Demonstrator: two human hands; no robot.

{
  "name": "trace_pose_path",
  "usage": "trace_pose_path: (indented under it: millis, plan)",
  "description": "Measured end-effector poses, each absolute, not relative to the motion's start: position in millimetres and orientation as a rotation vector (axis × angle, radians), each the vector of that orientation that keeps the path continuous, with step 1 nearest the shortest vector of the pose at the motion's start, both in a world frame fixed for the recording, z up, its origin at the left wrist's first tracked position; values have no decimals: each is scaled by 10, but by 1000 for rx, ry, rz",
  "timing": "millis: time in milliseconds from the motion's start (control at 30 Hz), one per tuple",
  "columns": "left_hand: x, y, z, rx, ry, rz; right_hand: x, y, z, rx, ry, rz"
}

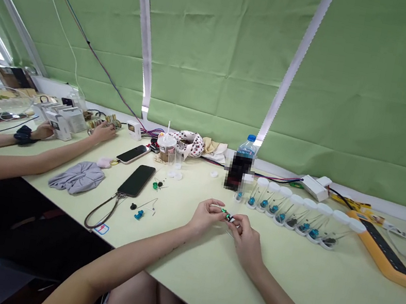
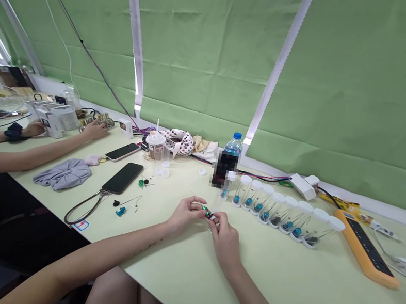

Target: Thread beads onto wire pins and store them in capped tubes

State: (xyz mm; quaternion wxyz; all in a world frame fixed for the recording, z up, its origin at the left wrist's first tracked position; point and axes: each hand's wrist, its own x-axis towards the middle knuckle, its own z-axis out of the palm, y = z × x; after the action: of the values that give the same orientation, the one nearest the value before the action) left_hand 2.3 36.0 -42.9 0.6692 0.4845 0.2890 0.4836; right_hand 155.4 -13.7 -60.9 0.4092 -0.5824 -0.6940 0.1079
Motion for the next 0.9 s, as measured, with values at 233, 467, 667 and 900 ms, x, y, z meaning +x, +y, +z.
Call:
trace_pose_path:
  millis: [233,467,667,900]
  plan:
    - [12,343,-440,1104,639,1067,1551,-167,-571,-1463,-1811,240]
    - [13,353,-438,1100,657,1073,1534,-165,-544,-1487,-1828,253]
    - [11,368,-442,1074,697,1092,1541,-142,-591,-1466,-1796,247]
    - [18,356,-456,1087,649,1066,1538,-162,-578,-1479,-1815,266]
